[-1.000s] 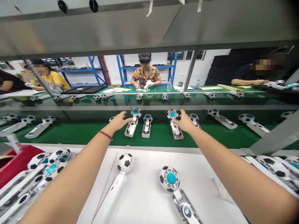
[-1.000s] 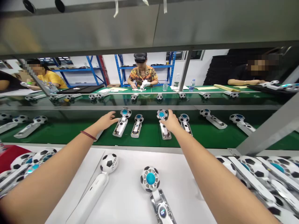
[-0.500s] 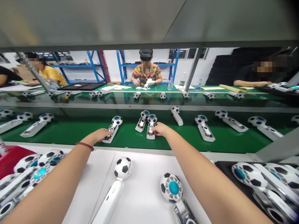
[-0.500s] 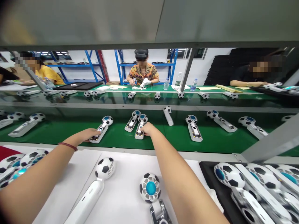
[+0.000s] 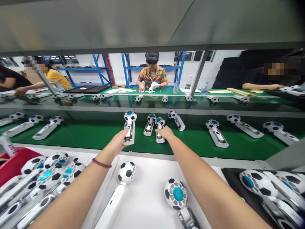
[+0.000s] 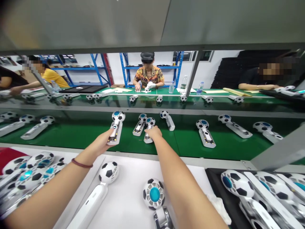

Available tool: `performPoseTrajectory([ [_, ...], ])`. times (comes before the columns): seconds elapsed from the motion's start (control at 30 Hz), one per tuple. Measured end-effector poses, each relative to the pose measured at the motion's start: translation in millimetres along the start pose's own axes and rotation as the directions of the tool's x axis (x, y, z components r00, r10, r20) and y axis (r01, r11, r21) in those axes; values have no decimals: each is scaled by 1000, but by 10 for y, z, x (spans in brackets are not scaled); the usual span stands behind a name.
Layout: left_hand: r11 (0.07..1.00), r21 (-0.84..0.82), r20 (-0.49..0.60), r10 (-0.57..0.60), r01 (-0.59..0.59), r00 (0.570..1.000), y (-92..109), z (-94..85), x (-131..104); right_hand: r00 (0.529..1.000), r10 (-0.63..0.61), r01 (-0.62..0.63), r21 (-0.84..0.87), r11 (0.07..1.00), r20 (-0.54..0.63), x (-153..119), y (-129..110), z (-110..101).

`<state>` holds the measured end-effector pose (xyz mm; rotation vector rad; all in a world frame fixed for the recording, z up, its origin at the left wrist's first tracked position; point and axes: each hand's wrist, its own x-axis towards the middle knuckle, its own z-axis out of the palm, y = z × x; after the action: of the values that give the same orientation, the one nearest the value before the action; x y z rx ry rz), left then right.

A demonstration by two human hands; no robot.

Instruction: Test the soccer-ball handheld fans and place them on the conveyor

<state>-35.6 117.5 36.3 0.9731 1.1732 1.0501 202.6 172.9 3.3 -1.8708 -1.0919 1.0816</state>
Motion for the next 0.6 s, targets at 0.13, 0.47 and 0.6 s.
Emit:
performPoseTrajectory([
  [0.13, 984, -151, 169, 119, -94, 978, 79, 169, -463, 981, -148, 110, 275, 955, 121, -275, 91, -204],
  [0.47, 965, -261, 370, 87, 13, 925, 177, 580, -1243, 939, -297, 101, 689, 718, 171, -1372, 254, -962],
  [0.6, 984, -174, 343, 99, -41, 934, -71, 631, -1460, 921, -376, 209, 691, 692, 98, -1768, 556, -1040],
])
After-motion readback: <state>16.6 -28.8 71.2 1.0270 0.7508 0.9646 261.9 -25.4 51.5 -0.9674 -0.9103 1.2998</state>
